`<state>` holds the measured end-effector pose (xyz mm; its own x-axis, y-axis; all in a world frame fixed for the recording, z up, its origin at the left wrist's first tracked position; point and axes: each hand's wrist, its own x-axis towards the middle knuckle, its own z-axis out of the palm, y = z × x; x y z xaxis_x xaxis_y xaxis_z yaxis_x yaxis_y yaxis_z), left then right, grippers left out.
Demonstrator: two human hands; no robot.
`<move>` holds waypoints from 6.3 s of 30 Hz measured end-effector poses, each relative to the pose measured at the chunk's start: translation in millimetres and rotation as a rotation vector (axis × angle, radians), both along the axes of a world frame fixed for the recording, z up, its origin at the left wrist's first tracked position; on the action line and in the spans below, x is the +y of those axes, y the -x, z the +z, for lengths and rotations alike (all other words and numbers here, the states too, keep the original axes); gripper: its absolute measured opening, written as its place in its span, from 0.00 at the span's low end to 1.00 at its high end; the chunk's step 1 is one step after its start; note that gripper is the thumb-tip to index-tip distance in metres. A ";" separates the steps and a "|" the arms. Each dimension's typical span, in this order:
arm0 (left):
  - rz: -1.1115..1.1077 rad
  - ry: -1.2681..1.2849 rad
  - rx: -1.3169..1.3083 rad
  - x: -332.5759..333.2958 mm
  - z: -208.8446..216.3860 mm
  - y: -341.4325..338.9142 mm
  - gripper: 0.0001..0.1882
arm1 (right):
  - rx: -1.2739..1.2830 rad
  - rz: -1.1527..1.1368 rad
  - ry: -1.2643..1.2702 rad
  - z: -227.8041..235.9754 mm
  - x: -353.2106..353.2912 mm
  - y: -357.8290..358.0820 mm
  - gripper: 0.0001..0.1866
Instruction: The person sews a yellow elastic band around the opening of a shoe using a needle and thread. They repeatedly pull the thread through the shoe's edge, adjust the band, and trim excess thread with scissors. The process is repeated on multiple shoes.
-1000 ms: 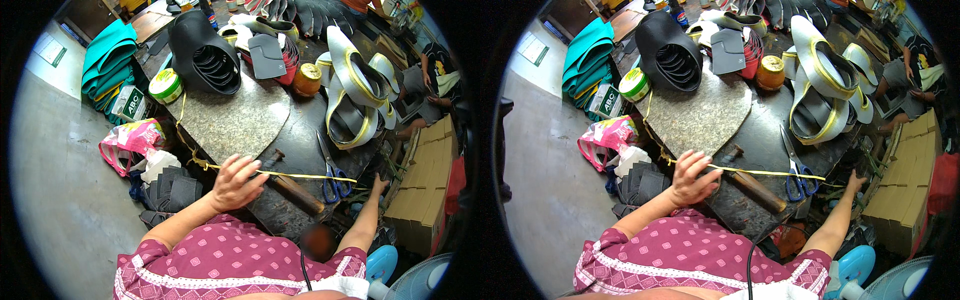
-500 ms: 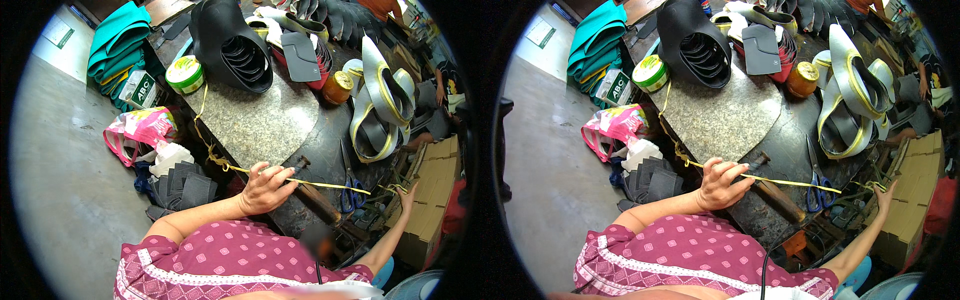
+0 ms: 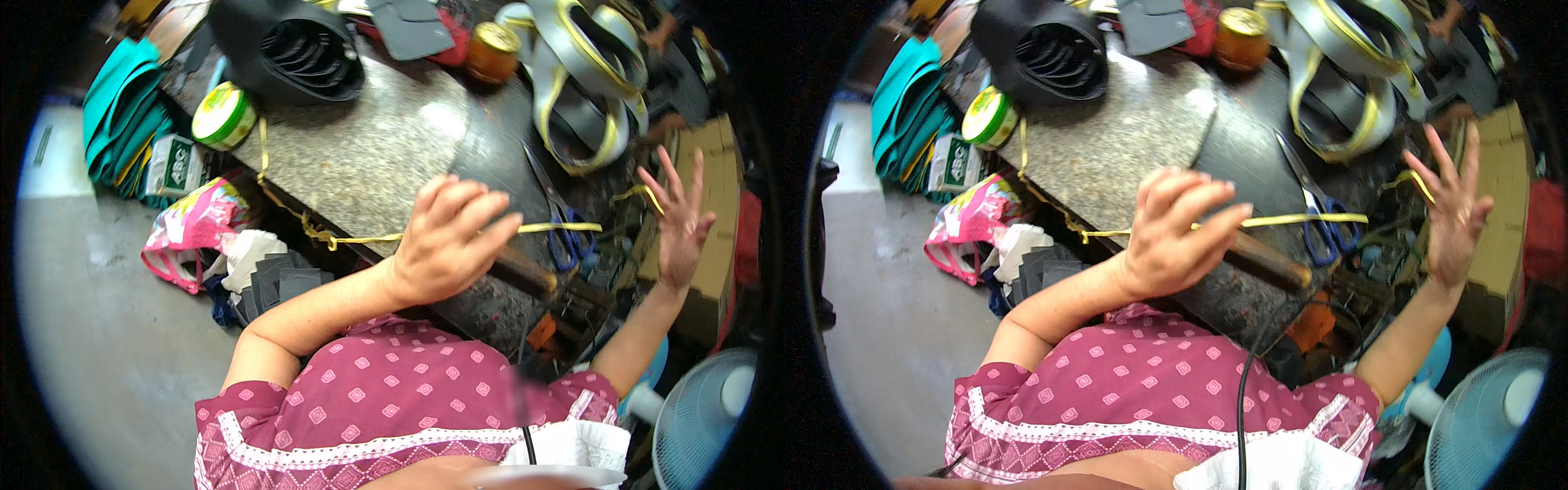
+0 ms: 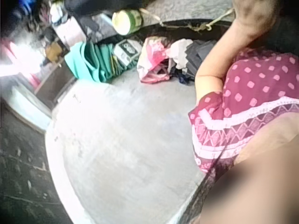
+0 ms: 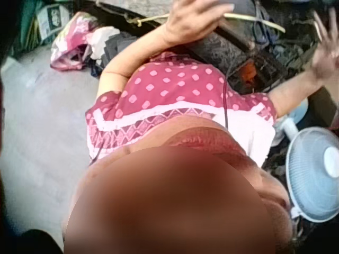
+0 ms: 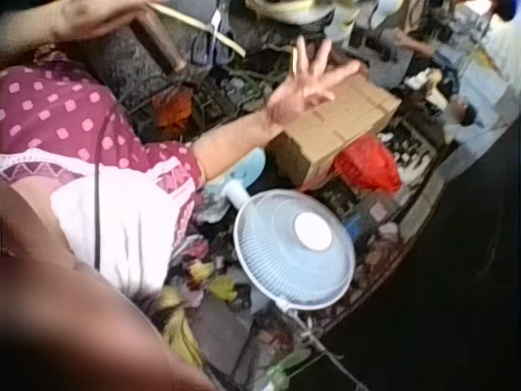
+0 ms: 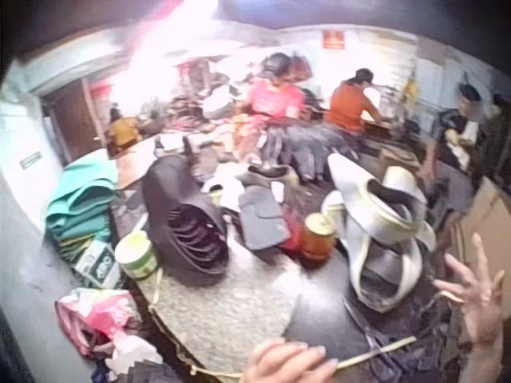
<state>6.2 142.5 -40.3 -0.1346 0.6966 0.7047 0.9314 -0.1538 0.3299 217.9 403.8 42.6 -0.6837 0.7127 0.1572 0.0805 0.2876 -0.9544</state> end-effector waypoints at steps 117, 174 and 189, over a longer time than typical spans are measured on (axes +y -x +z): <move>0.303 0.032 -0.094 -76.5 -23.9 39.1 0.28 | -0.066 0.425 -0.094 -88.5 -175.3 123.0 0.49; 0.258 -0.179 -0.233 -80.4 -6.2 34.1 0.22 | 0.393 0.555 0.710 -114.0 -169.3 127.4 0.39; -0.626 0.958 -0.715 -201.3 -100.8 -31.7 0.21 | 0.309 0.406 0.697 -115.6 -148.6 133.5 0.30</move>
